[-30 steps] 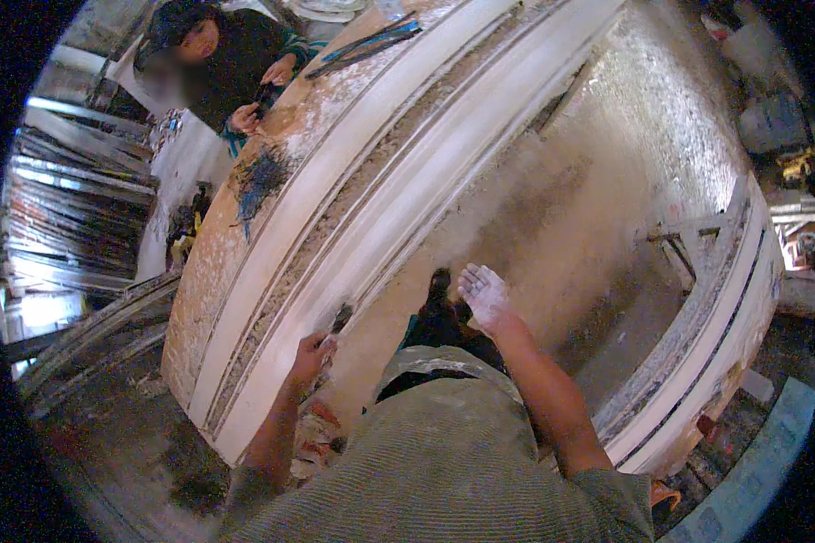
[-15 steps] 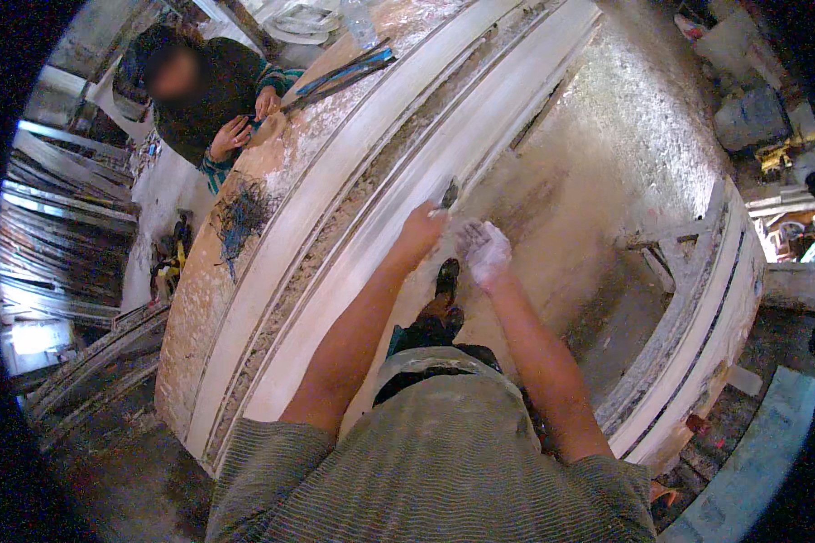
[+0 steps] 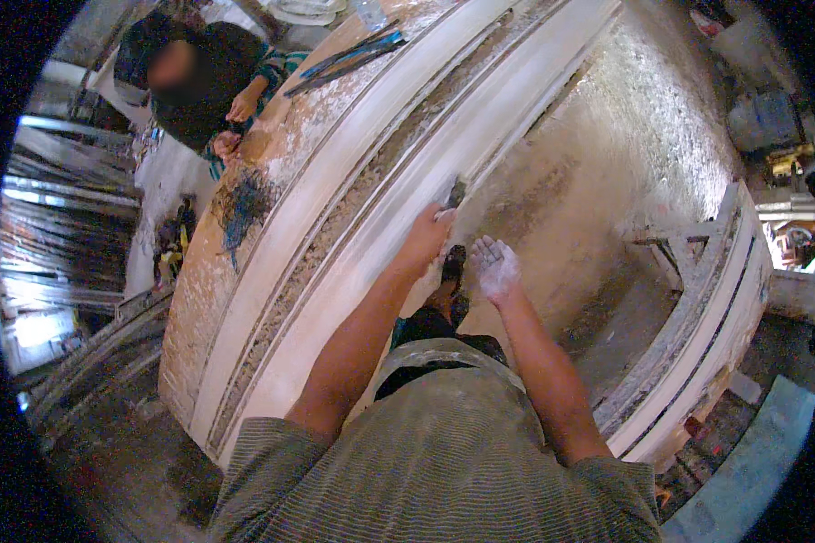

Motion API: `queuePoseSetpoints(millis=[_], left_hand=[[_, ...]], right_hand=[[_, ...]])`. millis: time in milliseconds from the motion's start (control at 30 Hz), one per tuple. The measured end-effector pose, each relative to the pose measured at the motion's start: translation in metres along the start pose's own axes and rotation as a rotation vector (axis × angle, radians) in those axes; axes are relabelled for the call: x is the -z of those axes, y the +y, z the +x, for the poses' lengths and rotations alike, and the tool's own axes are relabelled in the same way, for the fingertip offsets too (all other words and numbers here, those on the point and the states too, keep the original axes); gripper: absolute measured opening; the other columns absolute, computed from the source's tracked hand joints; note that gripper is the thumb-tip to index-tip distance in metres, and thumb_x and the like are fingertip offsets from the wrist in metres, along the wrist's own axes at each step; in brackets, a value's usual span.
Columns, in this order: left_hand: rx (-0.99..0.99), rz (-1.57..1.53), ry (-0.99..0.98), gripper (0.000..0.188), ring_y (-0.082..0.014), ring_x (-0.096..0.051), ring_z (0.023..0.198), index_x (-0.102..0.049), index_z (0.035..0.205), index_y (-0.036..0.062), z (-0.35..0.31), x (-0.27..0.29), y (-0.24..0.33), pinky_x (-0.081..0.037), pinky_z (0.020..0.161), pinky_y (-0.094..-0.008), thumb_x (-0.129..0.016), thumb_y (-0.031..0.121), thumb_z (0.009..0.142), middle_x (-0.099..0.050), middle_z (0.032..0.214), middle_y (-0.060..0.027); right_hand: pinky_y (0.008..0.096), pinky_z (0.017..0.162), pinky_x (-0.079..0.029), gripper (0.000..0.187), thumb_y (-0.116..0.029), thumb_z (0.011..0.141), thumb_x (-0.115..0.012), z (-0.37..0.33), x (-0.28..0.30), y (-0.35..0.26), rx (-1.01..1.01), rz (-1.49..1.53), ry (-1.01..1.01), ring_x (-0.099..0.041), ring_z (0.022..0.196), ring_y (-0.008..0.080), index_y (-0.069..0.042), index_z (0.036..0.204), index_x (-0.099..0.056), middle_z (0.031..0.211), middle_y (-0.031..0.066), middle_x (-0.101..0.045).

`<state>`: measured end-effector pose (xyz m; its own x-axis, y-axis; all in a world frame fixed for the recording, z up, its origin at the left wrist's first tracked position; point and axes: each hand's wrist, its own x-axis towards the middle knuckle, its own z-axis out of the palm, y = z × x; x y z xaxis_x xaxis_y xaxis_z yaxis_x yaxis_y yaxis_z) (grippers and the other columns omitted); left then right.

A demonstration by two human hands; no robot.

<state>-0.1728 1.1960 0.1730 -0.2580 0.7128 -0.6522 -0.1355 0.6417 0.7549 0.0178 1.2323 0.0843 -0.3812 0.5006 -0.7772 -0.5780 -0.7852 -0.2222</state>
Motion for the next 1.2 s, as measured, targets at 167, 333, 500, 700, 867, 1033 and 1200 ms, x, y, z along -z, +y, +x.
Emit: queuePoseSetpoints(millis=[167, 333, 500, 700, 867, 1033, 1200], left_hand=[[-0.120, 0.239, 0.086, 0.053, -0.0270, -0.062, 0.100, -0.053, 0.136, -0.0009, -0.070, 0.055, -0.056, -0.050, 0.089, -0.0387, -0.058, 0.035, 0.097, -0.064, 0.120, -0.0171], [-0.101, 0.775, 0.272, 0.042, -0.0371, -0.064, 0.107, -0.061, 0.130, 0.0124, -0.264, 0.131, -0.173, -0.053, 0.090, -0.0453, -0.066, 0.027, 0.091, -0.066, 0.116, -0.0150], [-0.146, 1.121, 0.178, 0.042, -0.0362, -0.069, 0.088, -0.061, 0.131, 0.0211, -0.309, 0.150, -0.186, -0.055, 0.075, -0.0483, -0.067, 0.029, 0.090, -0.066, 0.115, -0.0143], [-0.412, 1.121, 0.177, 0.044, -0.0371, -0.067, 0.091, -0.061, 0.131, 0.0231, -0.120, 0.072, -0.060, -0.054, 0.078, -0.0505, -0.064, 0.026, 0.087, -0.066, 0.105, -0.0138], [-0.623, 1.061, 0.181, 0.036, -0.0357, -0.068, 0.098, -0.069, 0.118, 0.0145, 0.041, -0.007, 0.068, -0.055, 0.084, -0.0474, -0.060, 0.023, 0.084, -0.069, 0.108, -0.0141], [-0.548, 1.058, 0.116, 0.040, -0.0352, -0.066, 0.103, -0.065, 0.125, 0.0161, 0.073, -0.015, 0.083, -0.053, 0.087, -0.0478, -0.059, 0.026, 0.087, -0.068, 0.113, -0.0164], [-0.307, 0.620, 0.020, 0.054, -0.0307, -0.067, 0.103, -0.057, 0.134, 0.0057, -0.023, 0.042, 0.008, -0.051, 0.093, -0.0419, -0.055, 0.047, 0.099, -0.071, 0.110, -0.0187]], right_hand=[[0.0390, 0.090, -0.054, 0.033, -0.028, 0.100, -0.049, -0.002, -0.011, -0.007, -0.015, -0.031, -0.071, -0.066, 0.101, 0.0252, -0.004, 0.119, -0.061, 0.112, 0.0099, -0.067], [0.0378, 0.089, -0.055, 0.033, -0.029, 0.100, -0.051, -0.016, 0.007, -0.002, -0.033, -0.042, -0.064, -0.066, 0.101, 0.0244, -0.005, 0.120, -0.061, 0.113, 0.0093, -0.067], [0.0371, 0.088, -0.055, 0.034, -0.029, 0.100, -0.052, -0.030, 0.039, 0.011, -0.105, -0.003, -0.031, -0.066, 0.099, 0.0242, -0.004, 0.121, -0.060, 0.114, 0.0090, -0.066], [0.0372, 0.088, -0.055, 0.033, -0.030, 0.099, -0.053, -0.026, 0.055, -0.002, -0.061, -0.029, -0.053, -0.066, 0.098, 0.0237, -0.005, 0.120, -0.060, 0.113, 0.0091, -0.066], [0.0380, 0.090, -0.054, 0.035, -0.031, 0.098, -0.054, -0.006, 0.035, -0.042, 0.061, -0.058, -0.010, -0.065, 0.099, 0.0239, -0.005, 0.121, -0.060, 0.114, 0.0091, -0.065], [0.0388, 0.092, -0.053, 0.036, -0.032, 0.099, -0.054, 0.020, 0.008, -0.093, 0.042, -0.093, 0.007, -0.064, 0.102, 0.0232, -0.006, 0.123, -0.061, 0.114, 0.0082, -0.065], [0.0389, 0.092, -0.053, 0.034, -0.031, 0.100, -0.053, 0.041, -0.013, -0.133, 0.060, -0.036, -0.040, -0.065, 0.103, 0.0237, -0.006, 0.122, -0.061, 0.115, 0.0090, -0.066]])
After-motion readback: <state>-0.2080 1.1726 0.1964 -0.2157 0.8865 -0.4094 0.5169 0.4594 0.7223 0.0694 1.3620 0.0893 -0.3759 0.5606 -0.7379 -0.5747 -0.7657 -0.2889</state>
